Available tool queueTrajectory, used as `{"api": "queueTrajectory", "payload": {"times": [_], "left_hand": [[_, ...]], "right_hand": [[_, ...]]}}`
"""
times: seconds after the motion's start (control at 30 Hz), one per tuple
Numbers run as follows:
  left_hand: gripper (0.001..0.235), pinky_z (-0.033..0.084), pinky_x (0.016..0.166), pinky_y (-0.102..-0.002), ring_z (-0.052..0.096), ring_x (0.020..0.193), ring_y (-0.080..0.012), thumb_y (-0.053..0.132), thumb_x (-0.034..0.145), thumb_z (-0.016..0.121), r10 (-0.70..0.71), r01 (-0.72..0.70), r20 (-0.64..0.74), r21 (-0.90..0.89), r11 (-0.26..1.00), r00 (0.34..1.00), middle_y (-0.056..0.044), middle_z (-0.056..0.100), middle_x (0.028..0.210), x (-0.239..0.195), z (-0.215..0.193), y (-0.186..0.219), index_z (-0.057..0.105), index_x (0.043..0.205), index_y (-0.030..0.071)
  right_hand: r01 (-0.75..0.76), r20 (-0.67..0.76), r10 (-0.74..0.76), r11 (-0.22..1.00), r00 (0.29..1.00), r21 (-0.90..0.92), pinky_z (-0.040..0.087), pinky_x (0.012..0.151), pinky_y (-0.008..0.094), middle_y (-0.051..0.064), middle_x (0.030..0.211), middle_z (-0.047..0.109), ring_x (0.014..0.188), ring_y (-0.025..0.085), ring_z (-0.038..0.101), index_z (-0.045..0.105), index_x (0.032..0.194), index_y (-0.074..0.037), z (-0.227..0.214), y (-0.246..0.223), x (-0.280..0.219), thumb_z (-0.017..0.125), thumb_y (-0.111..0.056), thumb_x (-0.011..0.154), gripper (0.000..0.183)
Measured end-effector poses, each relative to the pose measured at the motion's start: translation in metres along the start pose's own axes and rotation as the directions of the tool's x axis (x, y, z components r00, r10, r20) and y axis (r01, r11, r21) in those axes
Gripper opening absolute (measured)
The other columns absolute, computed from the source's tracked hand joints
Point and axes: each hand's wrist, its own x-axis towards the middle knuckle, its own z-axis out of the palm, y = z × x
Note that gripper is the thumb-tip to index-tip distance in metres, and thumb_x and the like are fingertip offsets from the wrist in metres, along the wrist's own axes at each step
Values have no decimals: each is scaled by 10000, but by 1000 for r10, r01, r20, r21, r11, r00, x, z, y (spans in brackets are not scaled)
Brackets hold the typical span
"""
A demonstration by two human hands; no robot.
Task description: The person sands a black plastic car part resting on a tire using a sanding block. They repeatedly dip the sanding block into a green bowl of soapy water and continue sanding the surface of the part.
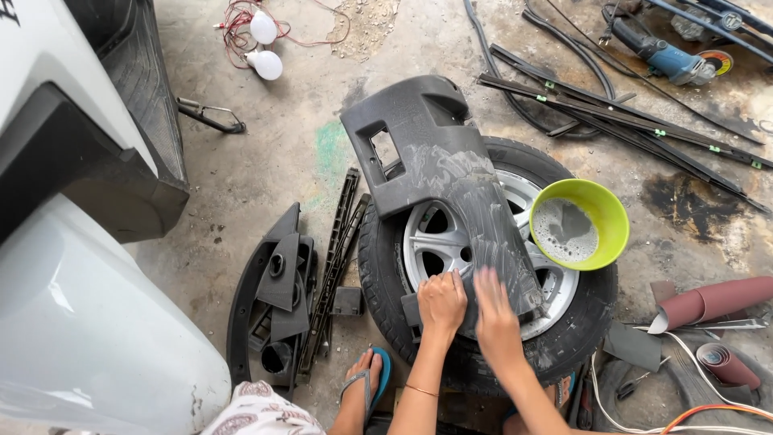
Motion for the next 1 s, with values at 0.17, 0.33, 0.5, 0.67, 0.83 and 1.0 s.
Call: {"api": "queueTrajectory", "payload": {"times": [0.17,0.33,0.5,0.67,0.83,1.0], "left_hand": [[394,472,656,-481,624,604,-351,184,1037,489,48,-48,-19,21,999,999,-169,662,653,-1,3,-3,678,730,26],[353,484,660,-484,635,623,-354,187,1021,500,51,-52,15,46,998,999,-174,680,688,-6,7,-9,680,757,38],[471,462,635,-472,576,568,-338,223,1086,412,43,-42,16,-71,997,999,-144,632,633,-7,-1,-11,612,693,57],[524,523,672,-425,664,636,-322,296,1102,369,16,-13,21,-122,992,1000,-104,612,601,-10,-2,-18,649,709,94],[848,469,718,-499,626,659,-377,544,1057,110,-81,109,126,-242,964,989,-184,679,688,-3,-10,-12,789,864,73],[887,450,669,-484,657,693,-358,547,1026,79,-111,150,144,-298,943,983,-168,722,749,-2,-11,-12,838,935,97]], "right_hand": [[6,-42,-6,1000,999,-3,307,1249,441,172,1597,386,1491,324,360,374,1536,-28,13,14,-8,410,220,877,705],[-141,-65,146,987,987,73,308,1229,476,212,1576,399,1487,370,335,391,1524,1,18,5,26,422,8,1033,492],[41,-20,-40,999,999,34,294,1251,476,175,1577,421,1499,321,353,403,1516,-16,13,-2,-44,390,186,902,646],[-98,-142,102,995,985,37,328,1188,463,179,1550,469,1455,310,397,489,1509,-67,44,27,37,433,61,995,532],[-58,18,58,998,998,0,213,1272,411,182,1657,239,1533,319,234,263,1574,-10,9,-14,-8,332,257,841,783],[-114,30,115,993,993,-27,359,1209,384,143,1654,268,1500,324,312,299,1573,-62,15,0,12,388,322,755,908]]}}
